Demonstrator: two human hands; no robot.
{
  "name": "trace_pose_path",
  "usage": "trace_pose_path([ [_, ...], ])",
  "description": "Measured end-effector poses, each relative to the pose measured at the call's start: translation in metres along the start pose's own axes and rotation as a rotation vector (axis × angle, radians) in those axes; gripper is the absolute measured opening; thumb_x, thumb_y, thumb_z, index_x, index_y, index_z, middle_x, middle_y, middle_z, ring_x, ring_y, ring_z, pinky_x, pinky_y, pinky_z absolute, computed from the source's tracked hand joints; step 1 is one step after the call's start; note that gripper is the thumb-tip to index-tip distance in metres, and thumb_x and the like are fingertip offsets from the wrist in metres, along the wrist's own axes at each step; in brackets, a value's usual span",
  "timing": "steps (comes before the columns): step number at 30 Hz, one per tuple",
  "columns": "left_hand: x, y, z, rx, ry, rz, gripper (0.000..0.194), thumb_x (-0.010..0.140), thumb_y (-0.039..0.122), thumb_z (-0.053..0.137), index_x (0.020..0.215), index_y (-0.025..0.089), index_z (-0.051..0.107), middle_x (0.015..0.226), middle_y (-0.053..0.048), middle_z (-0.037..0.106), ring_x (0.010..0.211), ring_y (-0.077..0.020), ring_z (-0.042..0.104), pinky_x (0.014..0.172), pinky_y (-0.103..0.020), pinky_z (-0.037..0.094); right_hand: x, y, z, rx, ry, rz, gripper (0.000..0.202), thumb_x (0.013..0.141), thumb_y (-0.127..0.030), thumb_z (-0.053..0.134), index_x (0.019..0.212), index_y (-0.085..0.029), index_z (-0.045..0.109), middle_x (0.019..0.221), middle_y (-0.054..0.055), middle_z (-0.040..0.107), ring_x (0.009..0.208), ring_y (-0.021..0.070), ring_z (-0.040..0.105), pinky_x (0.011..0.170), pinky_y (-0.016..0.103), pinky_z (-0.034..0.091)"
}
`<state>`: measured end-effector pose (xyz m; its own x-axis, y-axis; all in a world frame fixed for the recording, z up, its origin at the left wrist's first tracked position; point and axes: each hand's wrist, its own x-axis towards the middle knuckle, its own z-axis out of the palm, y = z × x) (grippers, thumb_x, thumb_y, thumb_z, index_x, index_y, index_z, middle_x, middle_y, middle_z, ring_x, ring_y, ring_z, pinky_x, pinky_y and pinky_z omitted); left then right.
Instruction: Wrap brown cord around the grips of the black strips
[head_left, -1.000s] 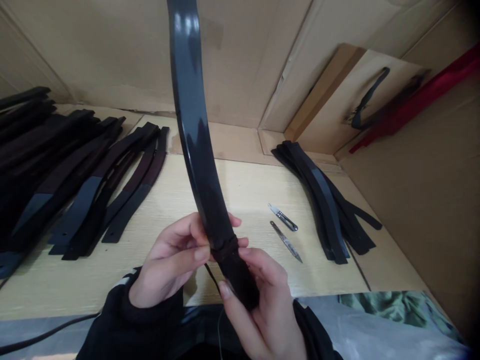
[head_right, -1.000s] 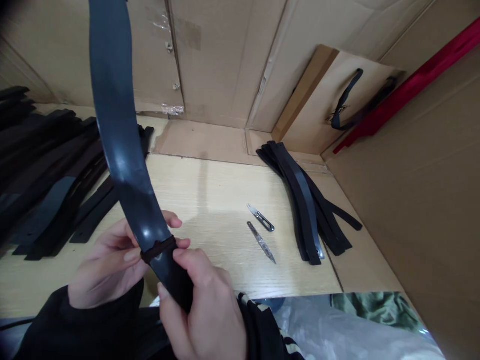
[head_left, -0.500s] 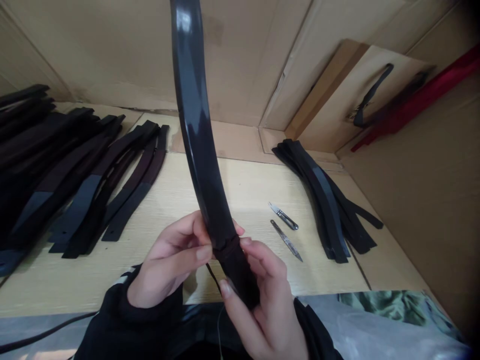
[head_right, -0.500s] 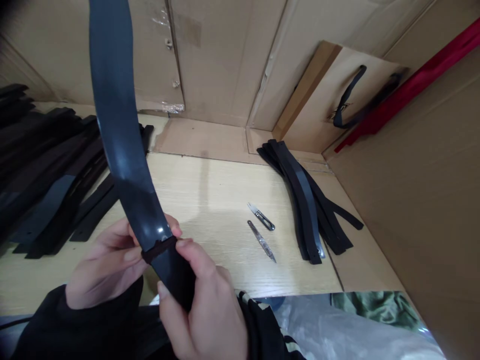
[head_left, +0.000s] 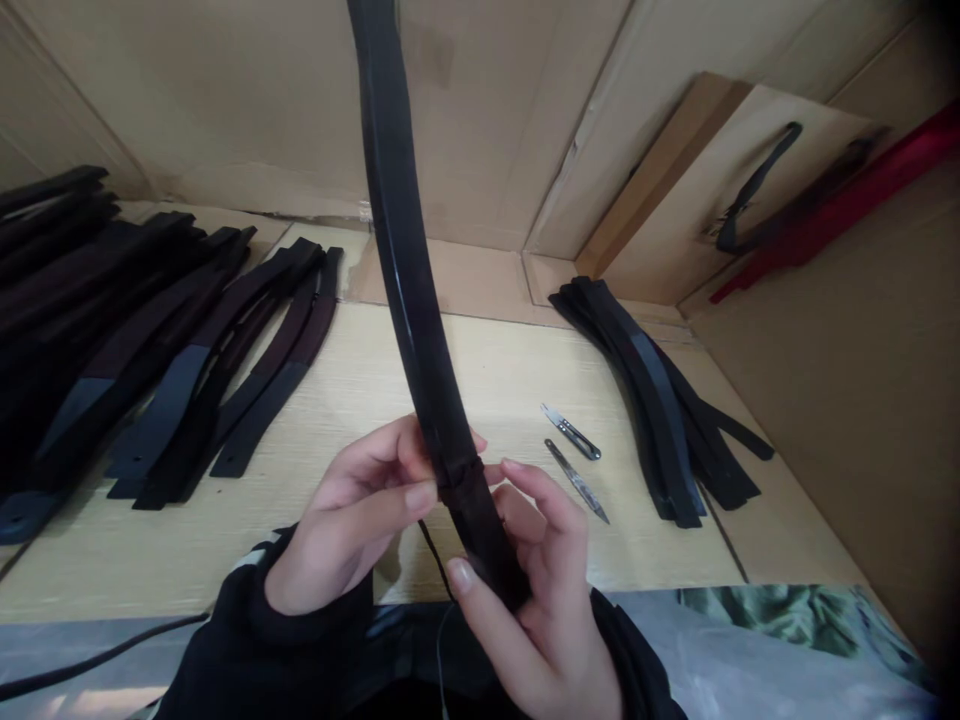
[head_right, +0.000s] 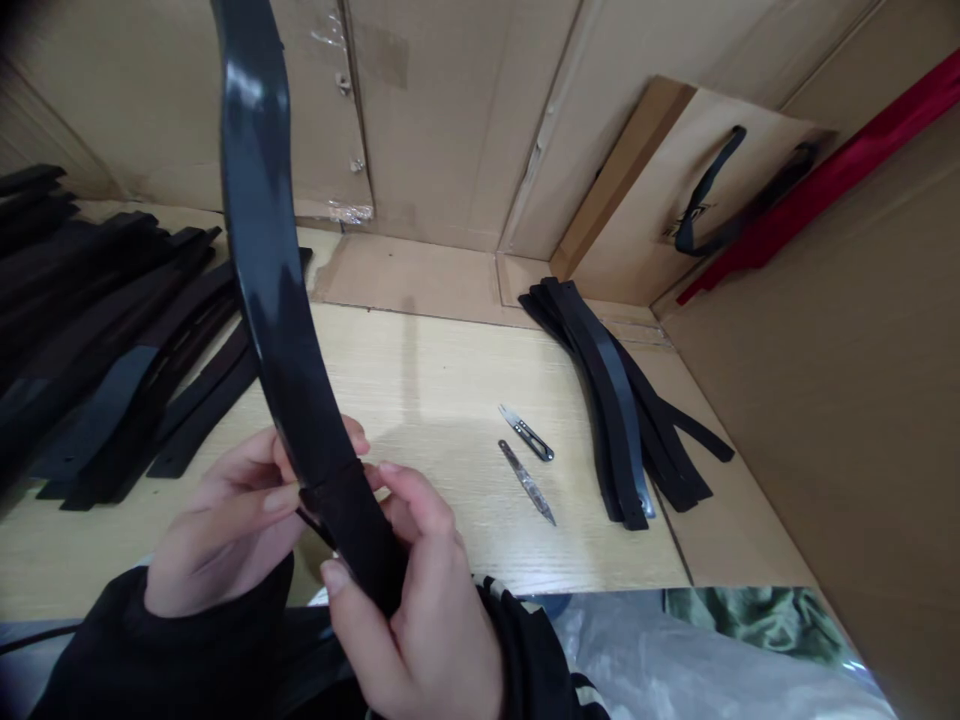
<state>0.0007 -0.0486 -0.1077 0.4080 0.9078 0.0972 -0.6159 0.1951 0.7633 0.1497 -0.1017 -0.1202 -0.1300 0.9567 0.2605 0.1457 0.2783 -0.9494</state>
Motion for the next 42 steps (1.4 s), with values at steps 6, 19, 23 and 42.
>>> trace_pose_path([
  [6,0.002,0.000,-0.001,0.016,0.039,-0.005,0.007,0.078,0.014,0.066,0.072,0.016,0.068,0.087,-0.001,0.064,0.082,-0.0117,0.061,0.074,-0.018,0.051,-0.002,-0.001,0.002,0.186,-0.018,0.031,0.065,0.079,-0.004,0.056,0.129,-0.038,0.034,0.117,-0.001,0.059,0.102,0.0134,0.060,0.088,0.027,0.051],
  [19,0.009,0.006,-0.003,0.127,-0.002,-0.131,0.004,0.077,0.018,0.066,0.074,0.015,0.066,0.079,-0.004,0.066,0.073,-0.0165,0.061,0.067,-0.028,0.049,0.003,0.007,-0.003,0.886,-0.302,0.332,0.028,0.084,-0.043,0.056,0.102,-0.033,0.038,0.074,-0.009,0.048,0.028,-0.0034,0.020,0.037,0.017,0.021],
  [23,0.004,0.007,0.001,0.281,0.079,-0.087,0.010,0.076,0.019,0.069,0.067,0.017,0.063,0.066,0.000,0.062,0.061,-0.0125,0.056,0.056,-0.023,0.044,0.008,0.009,-0.008,1.021,-0.408,0.439,0.041,0.078,-0.054,0.056,0.099,-0.033,0.029,0.068,-0.011,0.051,0.021,-0.0022,0.019,0.029,0.015,0.020],
  [42,0.013,0.000,-0.025,0.236,-0.166,-0.059,0.018,0.075,0.023,0.070,0.092,0.018,0.072,0.107,-0.008,0.062,0.102,-0.0260,0.060,0.084,-0.035,0.051,0.013,0.003,-0.017,0.991,-0.471,0.608,0.035,0.086,-0.053,0.046,0.105,-0.026,0.033,0.076,0.003,0.072,0.027,0.0054,0.048,0.030,0.011,0.034],
])
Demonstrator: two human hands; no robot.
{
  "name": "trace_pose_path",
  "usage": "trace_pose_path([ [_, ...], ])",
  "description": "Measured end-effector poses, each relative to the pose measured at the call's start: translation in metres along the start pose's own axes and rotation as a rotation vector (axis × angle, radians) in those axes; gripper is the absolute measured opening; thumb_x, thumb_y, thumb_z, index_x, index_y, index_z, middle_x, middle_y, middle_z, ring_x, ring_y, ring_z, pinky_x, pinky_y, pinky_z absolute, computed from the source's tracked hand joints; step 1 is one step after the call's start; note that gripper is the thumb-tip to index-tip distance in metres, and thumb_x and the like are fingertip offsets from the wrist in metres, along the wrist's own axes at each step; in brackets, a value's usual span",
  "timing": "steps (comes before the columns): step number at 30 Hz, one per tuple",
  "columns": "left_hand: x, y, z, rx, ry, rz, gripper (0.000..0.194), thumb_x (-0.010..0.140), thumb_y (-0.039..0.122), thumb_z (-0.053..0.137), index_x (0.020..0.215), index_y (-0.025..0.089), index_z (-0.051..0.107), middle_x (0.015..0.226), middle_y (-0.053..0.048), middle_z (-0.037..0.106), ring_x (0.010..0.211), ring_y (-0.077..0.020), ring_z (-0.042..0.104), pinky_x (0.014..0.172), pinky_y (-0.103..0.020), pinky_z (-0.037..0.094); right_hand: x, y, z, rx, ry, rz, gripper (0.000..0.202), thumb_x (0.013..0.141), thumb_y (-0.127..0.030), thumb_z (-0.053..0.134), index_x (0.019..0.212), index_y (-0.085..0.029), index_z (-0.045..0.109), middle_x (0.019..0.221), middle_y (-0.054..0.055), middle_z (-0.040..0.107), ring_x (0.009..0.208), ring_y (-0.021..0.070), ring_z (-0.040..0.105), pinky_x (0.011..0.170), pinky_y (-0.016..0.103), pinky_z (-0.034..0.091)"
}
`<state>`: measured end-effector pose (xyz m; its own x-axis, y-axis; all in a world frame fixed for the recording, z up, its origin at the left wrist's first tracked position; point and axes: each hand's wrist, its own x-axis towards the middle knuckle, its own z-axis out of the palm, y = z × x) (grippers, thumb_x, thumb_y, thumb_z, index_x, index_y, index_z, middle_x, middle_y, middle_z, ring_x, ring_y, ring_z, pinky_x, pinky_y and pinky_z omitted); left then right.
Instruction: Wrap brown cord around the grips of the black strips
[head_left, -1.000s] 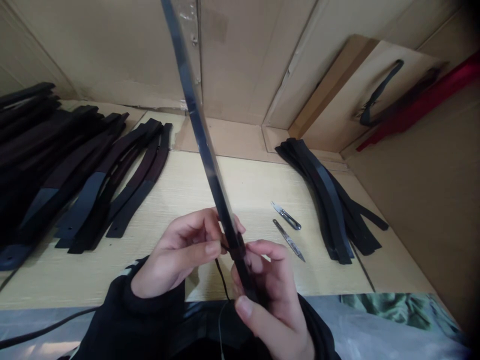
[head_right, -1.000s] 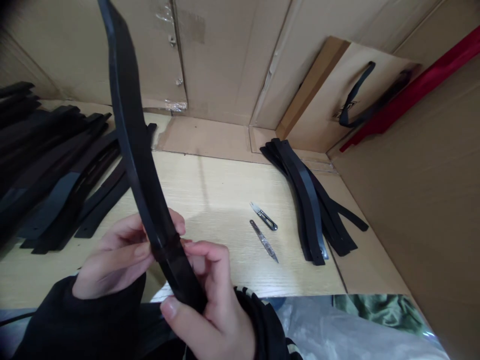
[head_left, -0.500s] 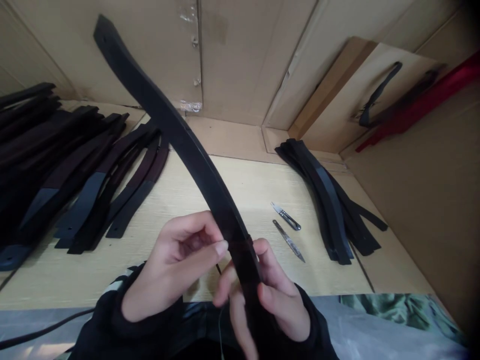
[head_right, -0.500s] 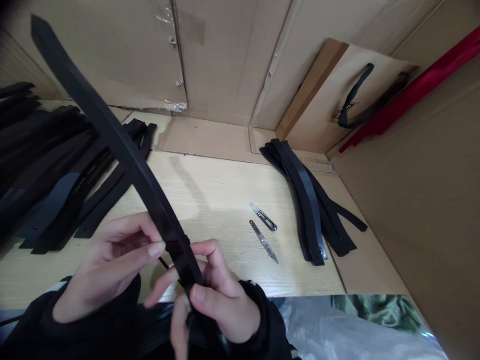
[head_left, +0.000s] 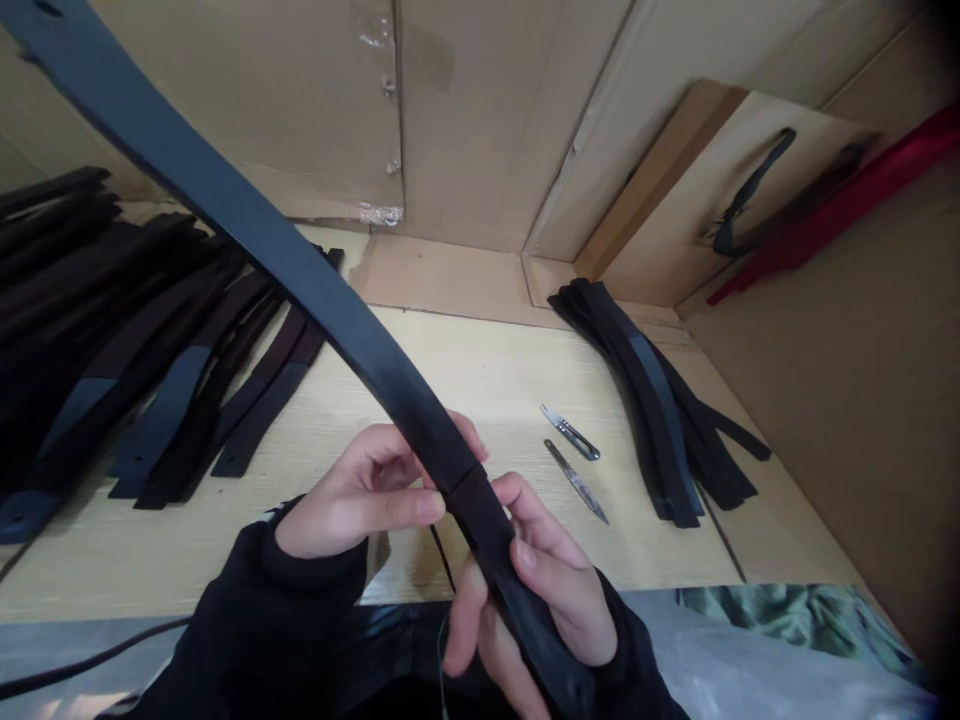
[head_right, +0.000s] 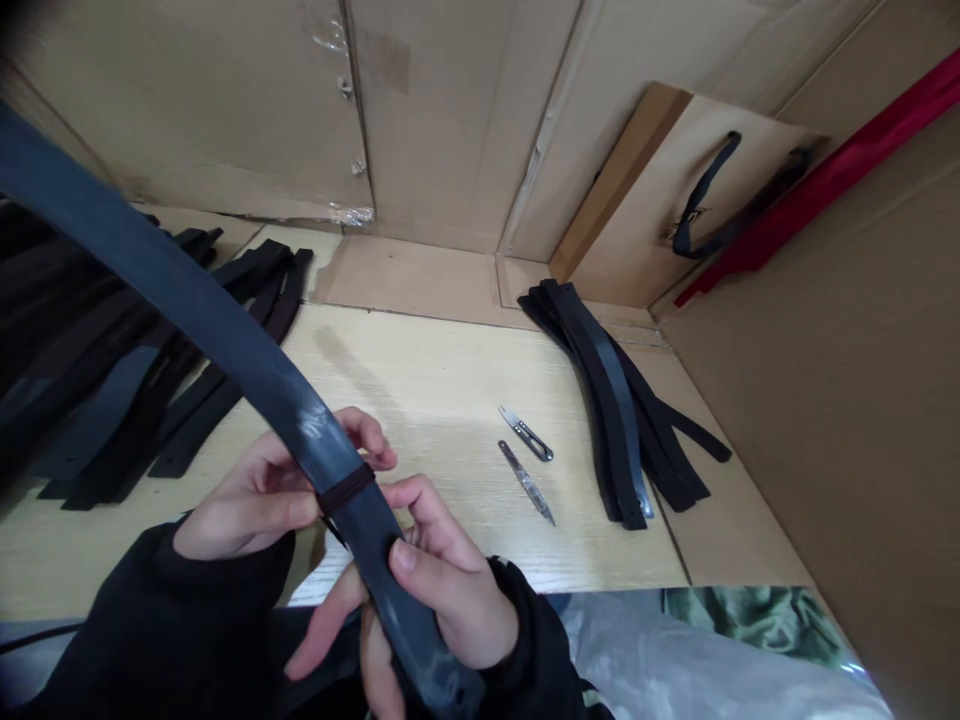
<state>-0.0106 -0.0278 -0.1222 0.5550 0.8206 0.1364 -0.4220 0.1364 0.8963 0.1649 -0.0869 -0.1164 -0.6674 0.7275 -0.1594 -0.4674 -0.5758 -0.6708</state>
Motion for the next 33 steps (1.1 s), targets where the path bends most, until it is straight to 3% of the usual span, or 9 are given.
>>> trace_pose_path([
  [3,0.000,-0.001,0.002,0.002,-0.014,0.079,0.017,0.078,0.020,0.066,0.093,0.017,0.071,0.116,-0.010,0.062,0.116,-0.0301,0.054,0.095,-0.041,0.047,0.004,-0.001,-0.005,-0.004,-0.036,0.102,0.051,0.084,-0.062,0.041,0.119,-0.027,0.029,0.061,-0.004,0.066,0.020,0.0030,0.036,0.026,0.011,0.031],
  [6,-0.002,0.000,0.006,-0.041,0.009,0.091,0.007,0.079,0.013,0.064,0.080,0.016,0.070,0.103,-0.008,0.069,0.094,-0.0231,0.066,0.084,-0.036,0.054,0.006,0.002,-0.012,0.026,-0.074,0.106,0.065,0.084,-0.066,0.033,0.135,-0.028,0.017,0.048,-0.011,0.056,0.014,0.0019,0.023,0.024,0.011,0.027],
  [10,-0.004,0.007,0.011,0.014,0.134,0.082,0.011,0.078,0.007,0.065,0.072,0.016,0.068,0.097,-0.005,0.072,0.088,-0.0206,0.069,0.078,-0.032,0.056,0.000,0.001,-0.022,-0.178,-0.121,0.055,0.071,0.079,-0.064,0.049,0.135,-0.028,0.024,0.071,-0.001,0.066,0.028,0.0035,0.040,0.029,0.013,0.033],
  [13,-0.004,0.012,0.013,0.177,0.234,0.029,0.011,0.076,0.009,0.068,0.068,0.016,0.067,0.091,-0.004,0.073,0.084,-0.0186,0.069,0.075,-0.028,0.055,-0.008,-0.004,-0.022,-0.767,0.160,-0.121,0.048,0.082,-0.043,0.061,0.123,-0.027,0.043,0.083,0.002,0.063,0.057,0.0098,0.055,0.049,0.021,0.047],
  [16,-0.003,0.015,0.016,0.330,0.291,-0.007,0.011,0.076,0.012,0.070,0.067,0.016,0.067,0.091,-0.004,0.074,0.085,-0.0168,0.069,0.076,-0.024,0.054,-0.014,-0.003,-0.017,-1.181,0.439,-0.249,0.026,0.091,-0.027,0.049,0.117,-0.026,0.052,0.083,0.002,0.059,0.081,0.0162,0.059,0.073,0.031,0.049],
  [18,-0.003,0.016,0.018,0.389,0.295,-0.014,0.009,0.077,0.015,0.069,0.069,0.017,0.066,0.094,-0.005,0.074,0.088,-0.0182,0.069,0.077,-0.025,0.054,-0.016,0.003,-0.015,-1.170,0.483,-0.268,0.025,0.094,-0.027,0.043,0.117,-0.025,0.052,0.079,0.002,0.056,0.079,0.0166,0.058,0.066,0.028,0.048],
  [21,-0.004,0.018,0.020,0.442,0.296,0.027,0.008,0.080,0.016,0.066,0.072,0.018,0.066,0.101,-0.005,0.072,0.095,-0.0201,0.066,0.084,-0.029,0.052,-0.018,0.011,-0.016,-1.033,0.510,-0.267,0.023,0.096,-0.029,0.039,0.113,-0.022,0.052,0.070,-0.001,0.050,0.058,0.0116,0.050,0.048,0.023,0.039],
  [27,-0.010,0.022,0.019,0.607,0.282,0.066,0.013,0.083,0.017,0.061,0.071,0.018,0.063,0.113,-0.004,0.060,0.098,-0.0172,0.061,0.089,-0.028,0.047,-0.022,0.015,-0.020,-0.799,0.464,-0.210,0.020,0.096,-0.034,0.041,0.102,-0.020,0.055,0.065,-0.004,0.047,0.048,0.0066,0.039,0.044,0.021,0.030],
  [33,-0.012,0.024,0.020,0.654,0.244,0.026,0.016,0.085,0.017,0.059,0.069,0.019,0.060,0.102,0.000,0.052,0.093,-0.0127,0.058,0.087,-0.025,0.045,-0.025,0.019,-0.020,-0.536,0.372,-0.198,0.021,0.095,-0.036,0.044,0.097,-0.019,0.055,0.065,-0.004,0.050,0.043,0.0020,0.035,0.038,0.016,0.023],
])
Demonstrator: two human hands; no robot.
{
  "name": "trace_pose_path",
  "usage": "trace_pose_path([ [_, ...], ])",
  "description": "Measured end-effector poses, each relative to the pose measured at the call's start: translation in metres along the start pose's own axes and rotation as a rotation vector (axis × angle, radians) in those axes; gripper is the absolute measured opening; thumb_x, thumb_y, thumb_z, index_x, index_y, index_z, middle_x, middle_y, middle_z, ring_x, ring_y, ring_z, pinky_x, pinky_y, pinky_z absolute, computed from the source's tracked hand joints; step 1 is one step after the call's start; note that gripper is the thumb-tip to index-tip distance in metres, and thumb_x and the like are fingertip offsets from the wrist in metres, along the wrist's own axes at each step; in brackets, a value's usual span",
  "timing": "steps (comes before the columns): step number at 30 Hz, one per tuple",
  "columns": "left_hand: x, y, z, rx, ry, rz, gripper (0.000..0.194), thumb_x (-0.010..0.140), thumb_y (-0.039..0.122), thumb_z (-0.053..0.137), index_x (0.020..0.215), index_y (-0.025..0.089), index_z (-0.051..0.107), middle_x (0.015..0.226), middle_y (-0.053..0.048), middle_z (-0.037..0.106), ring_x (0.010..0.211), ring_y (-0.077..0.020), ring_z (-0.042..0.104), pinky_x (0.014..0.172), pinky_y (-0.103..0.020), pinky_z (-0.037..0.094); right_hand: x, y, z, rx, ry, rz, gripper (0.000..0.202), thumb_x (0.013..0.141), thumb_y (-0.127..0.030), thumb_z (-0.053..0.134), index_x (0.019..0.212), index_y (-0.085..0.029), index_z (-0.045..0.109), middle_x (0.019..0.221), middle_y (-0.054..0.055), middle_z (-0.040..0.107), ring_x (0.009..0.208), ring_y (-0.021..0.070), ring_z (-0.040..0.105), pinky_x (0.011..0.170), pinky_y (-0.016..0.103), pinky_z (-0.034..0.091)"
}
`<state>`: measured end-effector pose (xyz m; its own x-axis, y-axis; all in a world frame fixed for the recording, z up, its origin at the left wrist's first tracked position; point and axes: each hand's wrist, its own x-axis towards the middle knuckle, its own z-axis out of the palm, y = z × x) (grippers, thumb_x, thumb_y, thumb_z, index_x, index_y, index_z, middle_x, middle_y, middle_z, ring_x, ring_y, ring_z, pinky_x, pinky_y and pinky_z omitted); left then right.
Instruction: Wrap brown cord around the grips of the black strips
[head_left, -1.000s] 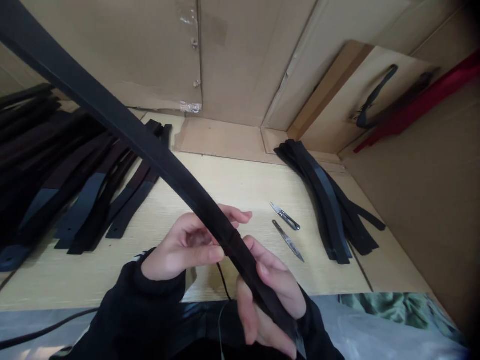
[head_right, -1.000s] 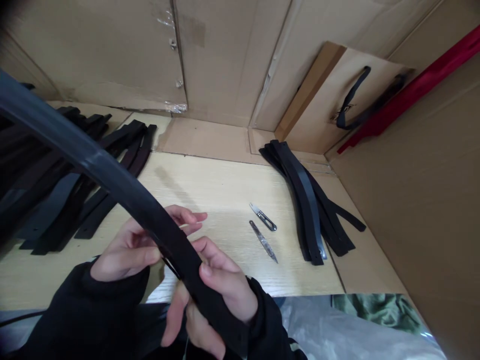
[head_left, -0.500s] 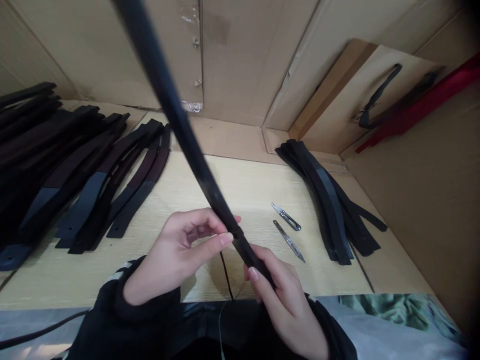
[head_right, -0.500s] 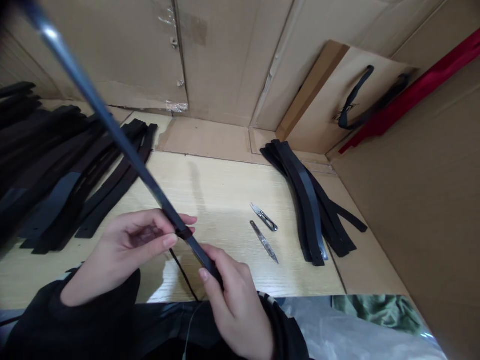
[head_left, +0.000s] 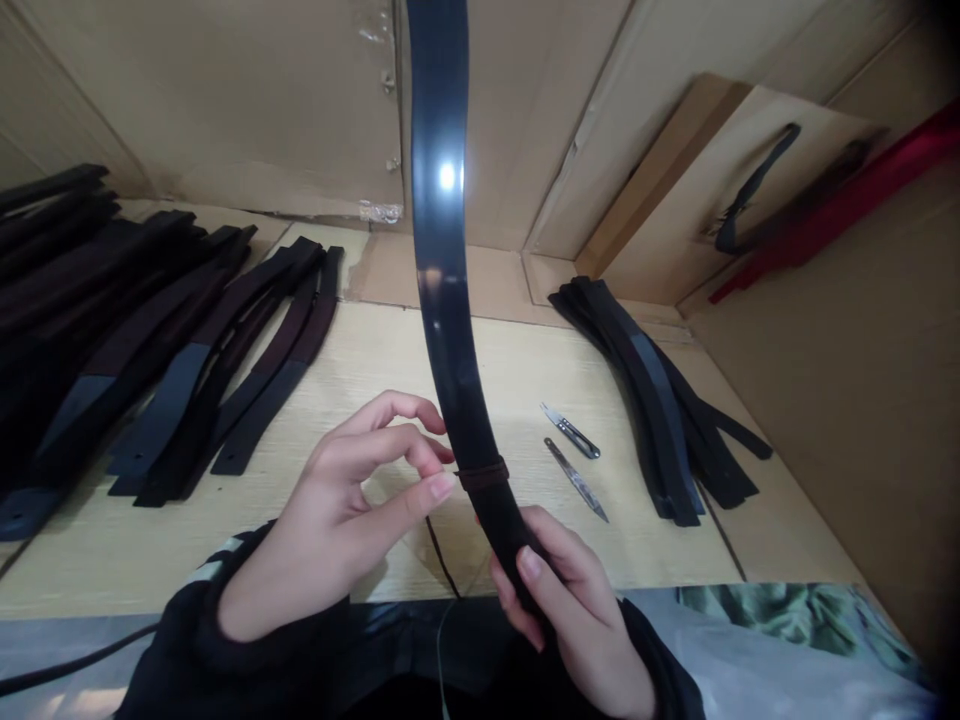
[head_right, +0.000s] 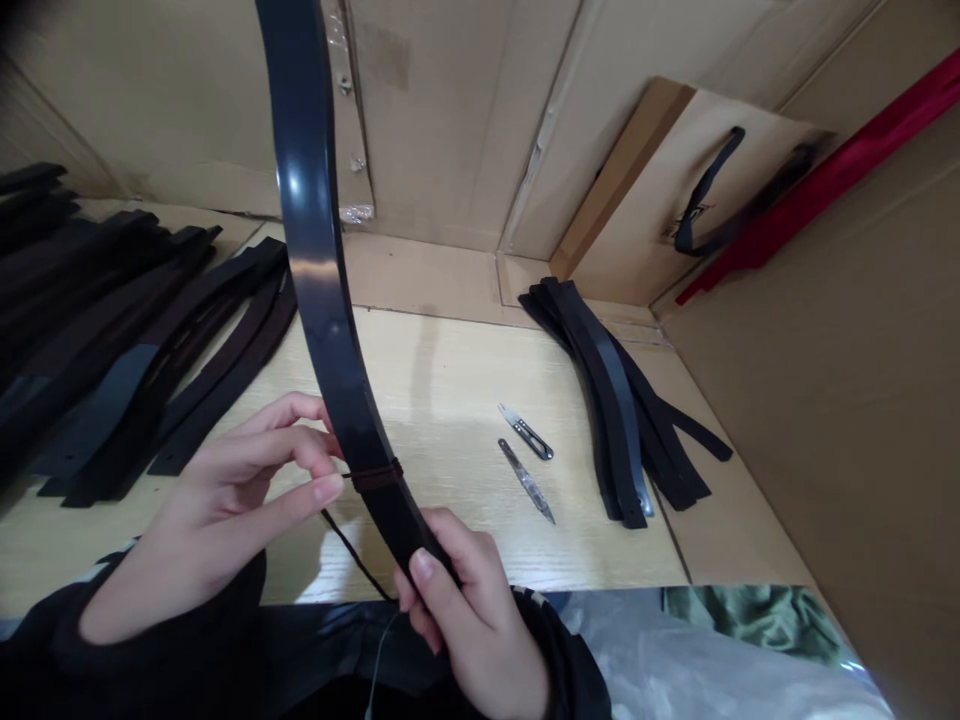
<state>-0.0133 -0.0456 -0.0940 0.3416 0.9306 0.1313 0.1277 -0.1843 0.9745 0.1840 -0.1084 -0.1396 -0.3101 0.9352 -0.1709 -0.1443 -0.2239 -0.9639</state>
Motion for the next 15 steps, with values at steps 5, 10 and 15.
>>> trace_pose_path([
  [5,0.0015,0.0014,-0.0023,-0.033,-0.047,-0.015,0.015,0.085,0.017,0.060,0.069,0.019,0.061,0.099,0.000,0.052,0.086,-0.0116,0.057,0.081,-0.026,0.044,0.0007,0.0011,0.0019,0.193,-0.056,0.006,0.024,0.094,-0.039,0.046,0.101,-0.019,0.056,0.062,-0.005,0.048,0.039,-0.0003,0.030,0.035,0.012,0.019],
  [10,0.0018,0.0035,-0.0057,-0.034,-0.088,-0.014,0.017,0.084,0.017,0.060,0.067,0.019,0.060,0.088,0.001,0.054,0.086,-0.0123,0.055,0.077,-0.025,0.042,0.0007,0.0016,0.0055,0.259,-0.073,-0.005,0.022,0.094,-0.037,0.046,0.102,-0.020,0.057,0.063,-0.005,0.049,0.039,-0.0010,0.030,0.034,0.010,0.019],
  [15,-0.0018,0.0074,-0.0063,-0.043,-0.100,-0.015,0.018,0.084,0.015,0.059,0.066,0.020,0.060,0.084,0.003,0.054,0.079,-0.0100,0.055,0.072,-0.022,0.043,0.0012,0.0009,0.0066,0.279,-0.089,-0.008,0.021,0.094,-0.036,0.047,0.101,-0.021,0.058,0.063,-0.005,0.049,0.040,-0.0012,0.031,0.035,0.009,0.020],
])
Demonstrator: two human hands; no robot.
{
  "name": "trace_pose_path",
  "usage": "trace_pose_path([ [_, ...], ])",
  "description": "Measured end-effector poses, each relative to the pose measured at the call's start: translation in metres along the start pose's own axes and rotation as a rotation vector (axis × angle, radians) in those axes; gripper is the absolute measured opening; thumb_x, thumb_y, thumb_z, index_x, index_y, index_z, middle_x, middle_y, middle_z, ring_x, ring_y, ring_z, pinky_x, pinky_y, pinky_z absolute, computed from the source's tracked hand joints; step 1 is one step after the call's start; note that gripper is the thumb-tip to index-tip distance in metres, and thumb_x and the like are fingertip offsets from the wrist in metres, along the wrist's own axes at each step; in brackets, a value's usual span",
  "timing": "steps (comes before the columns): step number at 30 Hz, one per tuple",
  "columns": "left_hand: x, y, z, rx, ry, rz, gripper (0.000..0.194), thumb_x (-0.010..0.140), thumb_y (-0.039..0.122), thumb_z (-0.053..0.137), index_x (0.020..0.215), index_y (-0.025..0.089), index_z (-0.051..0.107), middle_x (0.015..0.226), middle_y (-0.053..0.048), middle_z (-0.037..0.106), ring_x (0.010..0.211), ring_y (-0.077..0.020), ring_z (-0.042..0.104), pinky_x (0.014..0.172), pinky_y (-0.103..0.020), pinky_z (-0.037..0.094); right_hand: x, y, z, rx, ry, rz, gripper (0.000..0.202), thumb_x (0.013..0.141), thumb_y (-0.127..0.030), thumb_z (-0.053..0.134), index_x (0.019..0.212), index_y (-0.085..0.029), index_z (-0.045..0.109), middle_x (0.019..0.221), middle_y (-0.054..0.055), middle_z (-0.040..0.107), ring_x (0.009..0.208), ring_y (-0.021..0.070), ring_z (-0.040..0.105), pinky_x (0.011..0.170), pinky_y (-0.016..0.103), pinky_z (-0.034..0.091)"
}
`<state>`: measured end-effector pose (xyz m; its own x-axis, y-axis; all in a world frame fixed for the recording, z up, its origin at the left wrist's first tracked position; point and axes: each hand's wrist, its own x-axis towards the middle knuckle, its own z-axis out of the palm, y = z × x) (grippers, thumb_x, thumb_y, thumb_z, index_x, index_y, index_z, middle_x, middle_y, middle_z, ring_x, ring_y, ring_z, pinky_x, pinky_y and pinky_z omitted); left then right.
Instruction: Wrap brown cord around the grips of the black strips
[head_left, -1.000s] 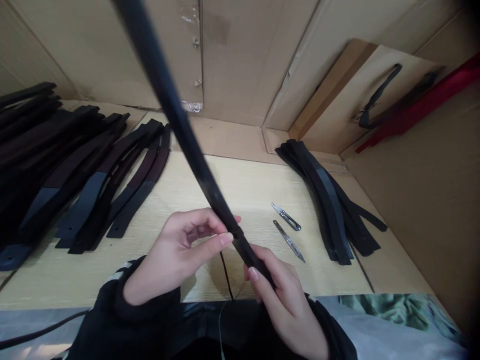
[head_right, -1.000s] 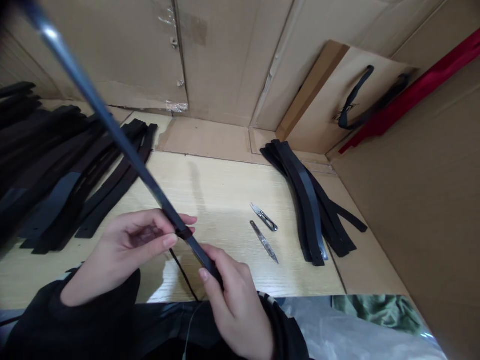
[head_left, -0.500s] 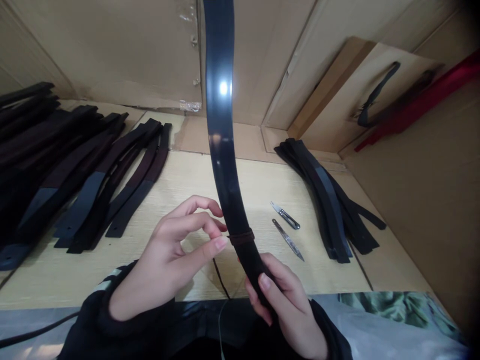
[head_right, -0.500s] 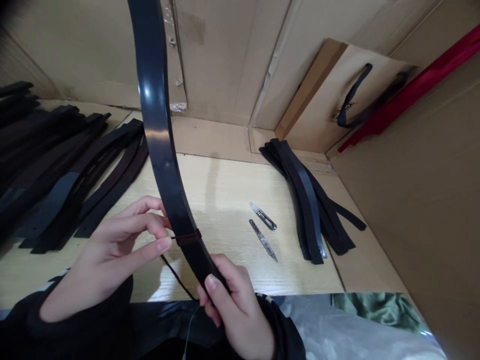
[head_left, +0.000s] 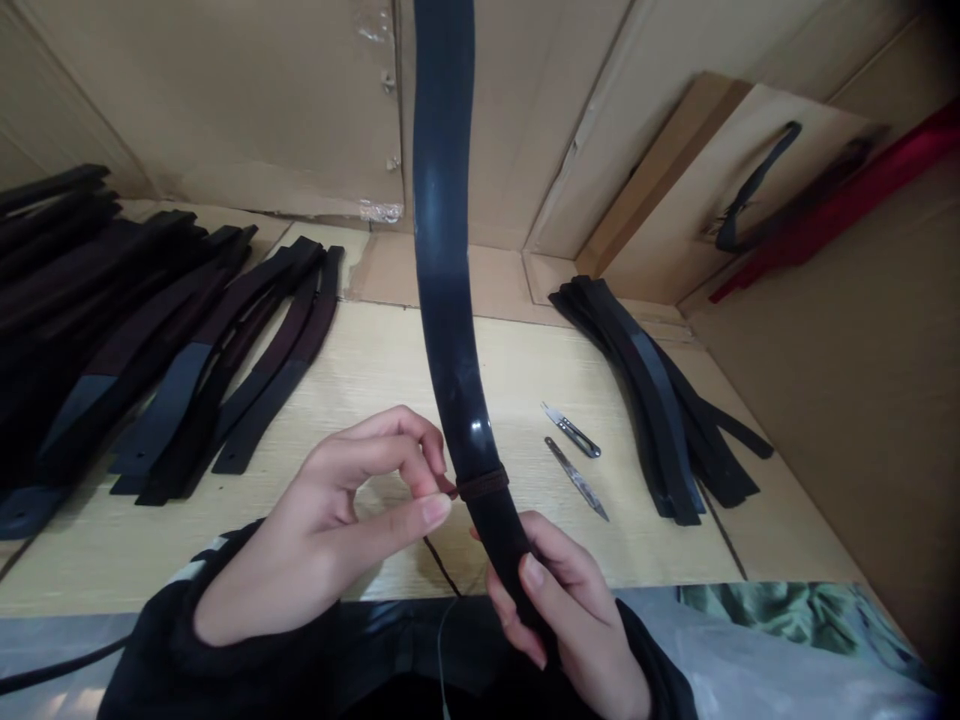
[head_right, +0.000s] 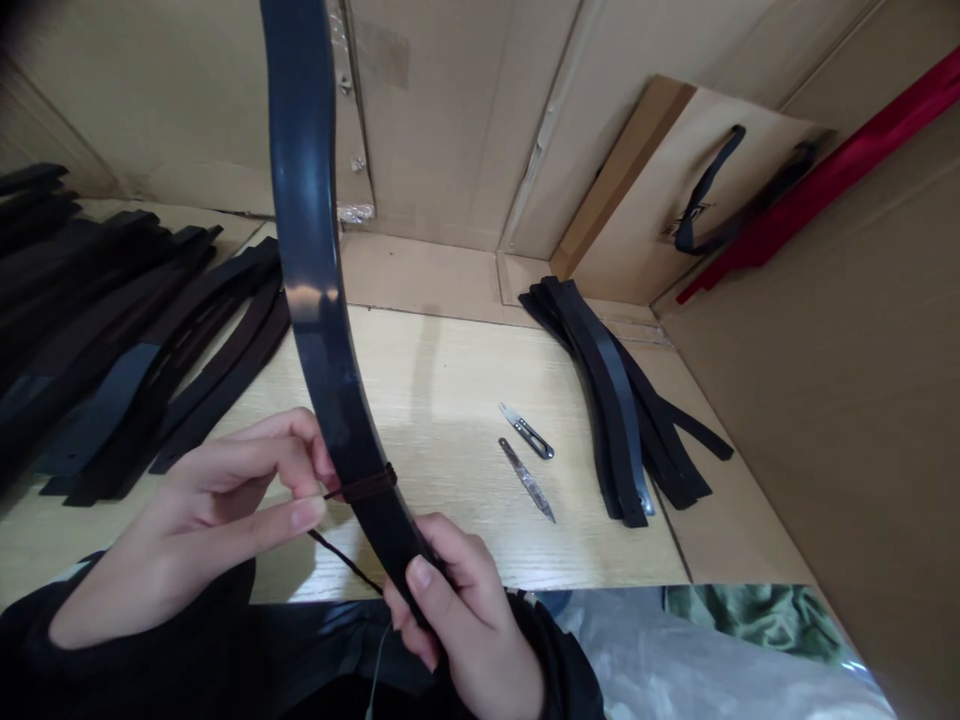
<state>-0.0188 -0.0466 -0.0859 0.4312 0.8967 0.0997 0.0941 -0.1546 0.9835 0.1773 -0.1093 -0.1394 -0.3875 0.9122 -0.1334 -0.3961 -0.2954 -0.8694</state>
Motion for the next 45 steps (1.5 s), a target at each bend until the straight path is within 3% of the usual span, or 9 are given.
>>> trace_pose_path([
  [9,-0.010,0.007,0.001,0.003,-0.004,-0.015,0.016,0.086,0.019,0.057,0.070,0.022,0.059,0.087,0.003,0.052,0.078,-0.0105,0.057,0.077,-0.027,0.047,-0.002,0.001,0.000,-0.084,0.018,0.000,0.023,0.093,-0.037,0.047,0.105,-0.021,0.059,0.063,-0.004,0.048,0.042,0.0000,0.033,0.037,0.011,0.021],
  [16,-0.011,0.012,0.007,0.130,0.026,0.039,0.016,0.085,0.014,0.057,0.071,0.022,0.056,0.083,0.004,0.051,0.074,-0.0074,0.053,0.067,-0.017,0.044,-0.001,0.000,-0.001,-0.059,0.032,-0.012,0.022,0.093,-0.036,0.047,0.102,-0.021,0.060,0.062,-0.005,0.048,0.042,0.0001,0.031,0.036,0.010,0.020],
  [26,-0.009,0.009,0.001,0.133,0.035,0.027,0.021,0.086,0.017,0.054,0.066,0.021,0.056,0.078,0.003,0.053,0.073,-0.0101,0.054,0.066,-0.022,0.043,-0.004,0.002,-0.001,-0.040,-0.053,-0.060,0.022,0.092,-0.035,0.049,0.103,-0.020,0.060,0.059,-0.005,0.047,0.040,0.0004,0.028,0.035,0.011,0.019],
  [32,-0.009,0.006,-0.002,0.026,-0.024,-0.007,0.016,0.084,0.018,0.060,0.068,0.022,0.060,0.079,0.004,0.059,0.073,-0.0105,0.059,0.069,-0.023,0.046,-0.004,0.001,-0.003,-0.055,-0.139,-0.061,0.022,0.093,-0.035,0.047,0.102,-0.019,0.058,0.058,-0.005,0.045,0.037,0.0009,0.028,0.032,0.012,0.018],
  [37,-0.002,-0.008,-0.005,-0.139,-0.091,0.055,0.009,0.080,0.015,0.064,0.073,0.021,0.065,0.097,-0.001,0.067,0.091,-0.0175,0.063,0.082,-0.030,0.050,0.000,0.005,-0.006,0.175,-0.266,0.112,0.029,0.091,-0.040,0.050,0.107,-0.017,0.059,0.055,-0.005,0.046,0.033,0.0007,0.030,0.030,0.011,0.020],
  [41,0.000,-0.018,-0.002,-0.311,-0.129,0.090,0.010,0.080,0.012,0.064,0.078,0.021,0.069,0.111,-0.004,0.065,0.112,-0.0241,0.059,0.095,-0.037,0.046,0.005,0.012,-0.004,0.448,-0.388,0.203,0.031,0.090,-0.041,0.051,0.105,-0.016,0.063,0.051,-0.008,0.045,0.029,-0.0006,0.029,0.032,0.012,0.024],
  [45,0.001,-0.021,0.006,-0.518,-0.184,0.072,0.012,0.082,0.012,0.062,0.077,0.019,0.069,0.103,-0.004,0.068,0.097,-0.0219,0.066,0.089,-0.038,0.051,0.013,0.026,-0.004,0.699,-0.544,0.271,0.029,0.089,-0.040,0.052,0.099,-0.015,0.063,0.045,-0.011,0.042,0.021,-0.0018,0.022,0.031,0.012,0.024],
])
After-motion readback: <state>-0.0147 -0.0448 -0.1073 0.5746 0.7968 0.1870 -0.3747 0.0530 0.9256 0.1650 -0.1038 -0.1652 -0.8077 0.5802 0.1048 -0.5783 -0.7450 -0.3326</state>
